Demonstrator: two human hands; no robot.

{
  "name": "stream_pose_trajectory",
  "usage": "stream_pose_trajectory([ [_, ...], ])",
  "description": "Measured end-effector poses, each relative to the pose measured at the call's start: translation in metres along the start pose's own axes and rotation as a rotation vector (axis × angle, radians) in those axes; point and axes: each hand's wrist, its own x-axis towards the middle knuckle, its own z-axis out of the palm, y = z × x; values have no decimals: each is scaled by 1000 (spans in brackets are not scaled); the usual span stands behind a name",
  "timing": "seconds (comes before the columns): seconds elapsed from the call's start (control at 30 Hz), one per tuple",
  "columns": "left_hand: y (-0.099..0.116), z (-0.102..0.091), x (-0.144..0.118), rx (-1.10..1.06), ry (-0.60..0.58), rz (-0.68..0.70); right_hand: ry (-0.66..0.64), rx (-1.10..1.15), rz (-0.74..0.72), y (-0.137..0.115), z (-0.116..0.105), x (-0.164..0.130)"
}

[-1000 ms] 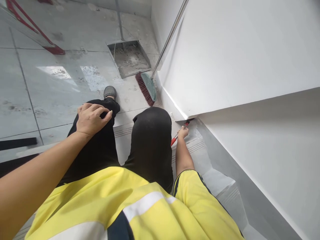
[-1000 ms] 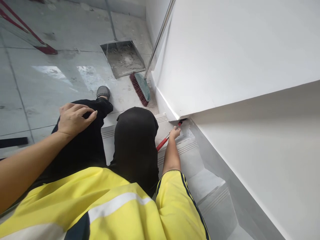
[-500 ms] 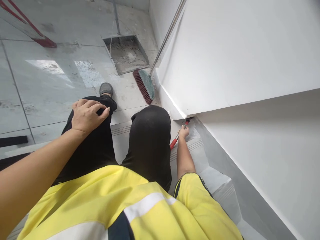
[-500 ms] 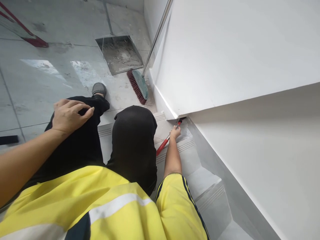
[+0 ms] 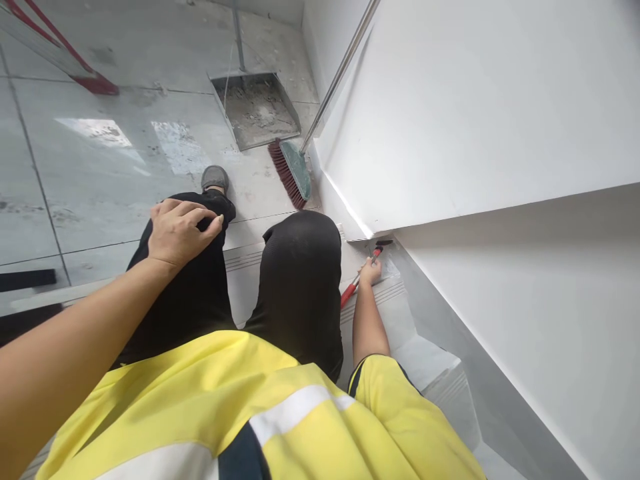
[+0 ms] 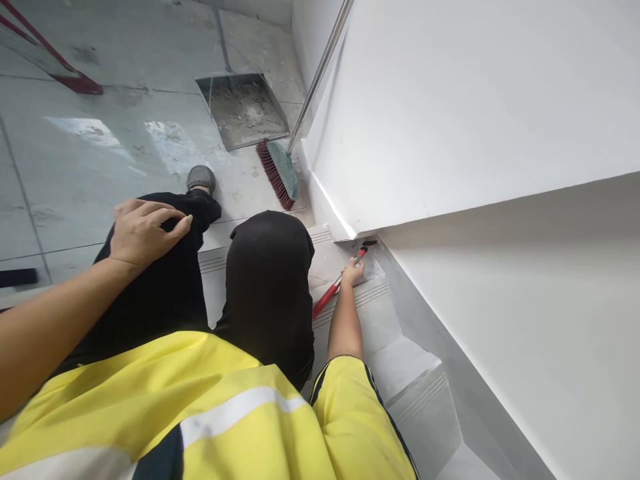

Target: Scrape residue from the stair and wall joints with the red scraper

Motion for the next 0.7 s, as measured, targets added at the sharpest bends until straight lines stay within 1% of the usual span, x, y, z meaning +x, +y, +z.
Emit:
stream_pose_trajectory([
  [0.1, 0, 0, 0, 4, -3, -8, -33, 6, 20, -2, -1, 2],
  [0.23, 0, 0, 1, -34, -11, -22, -57, 64, 13, -11, -1, 3],
  [0.33, 0, 0, 1, -54, -13, -35, -58, 152, 45, -17, -15, 2],
  [0.4, 0, 0, 1, -52, -14, -42, -83, 194, 75, -23, -26, 1],
  [0.47, 0, 1, 0, -58, -20, -49, -116, 223, 93, -31, -31, 1],
  [0.6, 1, 1, -1, -67, -38, -44, -141, 302, 75, -45, -27, -3],
  [0.7, 2, -1, -2, -32, -38, -29, -98, 337, 95, -45, -29, -9],
])
